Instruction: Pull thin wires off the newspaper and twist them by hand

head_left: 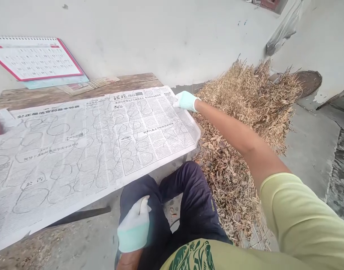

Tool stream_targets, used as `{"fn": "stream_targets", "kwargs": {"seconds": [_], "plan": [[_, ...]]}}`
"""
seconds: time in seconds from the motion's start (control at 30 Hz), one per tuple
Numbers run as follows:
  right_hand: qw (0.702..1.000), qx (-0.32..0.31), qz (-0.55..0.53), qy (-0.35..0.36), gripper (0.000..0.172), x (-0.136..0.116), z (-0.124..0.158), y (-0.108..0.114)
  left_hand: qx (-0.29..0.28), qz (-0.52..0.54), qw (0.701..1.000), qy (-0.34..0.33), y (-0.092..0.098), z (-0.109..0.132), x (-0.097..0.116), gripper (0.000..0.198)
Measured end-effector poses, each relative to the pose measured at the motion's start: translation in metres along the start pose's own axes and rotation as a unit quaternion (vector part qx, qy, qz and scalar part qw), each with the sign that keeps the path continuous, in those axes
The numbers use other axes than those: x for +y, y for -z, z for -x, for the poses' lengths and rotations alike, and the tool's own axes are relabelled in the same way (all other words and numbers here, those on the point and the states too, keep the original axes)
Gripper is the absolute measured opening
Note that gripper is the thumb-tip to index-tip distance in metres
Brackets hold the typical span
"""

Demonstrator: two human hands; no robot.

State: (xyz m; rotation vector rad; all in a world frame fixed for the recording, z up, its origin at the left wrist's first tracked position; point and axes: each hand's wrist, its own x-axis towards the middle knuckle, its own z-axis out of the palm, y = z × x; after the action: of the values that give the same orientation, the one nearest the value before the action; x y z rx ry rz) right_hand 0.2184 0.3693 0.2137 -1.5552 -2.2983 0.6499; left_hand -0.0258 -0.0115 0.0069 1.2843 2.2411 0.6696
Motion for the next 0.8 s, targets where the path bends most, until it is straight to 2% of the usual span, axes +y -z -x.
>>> {"fn": "stream_targets", "kwargs": {"seconds": [0.23, 0.33, 0.43, 0.5, 0.67, 0.8], "plan": [[0.993, 0.083, -0.08, 0.032, 0.009, 0.004, 0.021, 0.005, 0.022, -0.015, 0.999, -0.035, -0.006, -0.001, -0.006, 0.026], [0.992, 0.085, -0.096, 0.019, 0.008, 0.005, 0.027, 0.005, 0.028, -0.024, 0.999, -0.039, -0.006, -0.003, -0.005, 0.026], [0.993, 0.061, -0.096, 0.004, 0.009, 0.008, 0.025, 0.002, 0.028, -0.025, 0.998, -0.041, -0.006, -0.004, -0.007, 0.025], [0.997, 0.042, -0.063, -0.002, 0.009, 0.012, 0.019, -0.002, 0.021, -0.026, 0.998, -0.044, -0.006, -0.006, -0.01, 0.025], [0.994, 0.016, 0.099, -0.045, 0.017, 0.015, 0.004, -0.011, 0.02, -0.032, 0.998, -0.055, -0.006, -0.006, -0.013, 0.026], [0.981, 0.018, 0.191, -0.025, 0.024, 0.01, 0.017, -0.01, 0.036, -0.033, 0.997, -0.053, -0.003, -0.002, -0.007, 0.027]]}}
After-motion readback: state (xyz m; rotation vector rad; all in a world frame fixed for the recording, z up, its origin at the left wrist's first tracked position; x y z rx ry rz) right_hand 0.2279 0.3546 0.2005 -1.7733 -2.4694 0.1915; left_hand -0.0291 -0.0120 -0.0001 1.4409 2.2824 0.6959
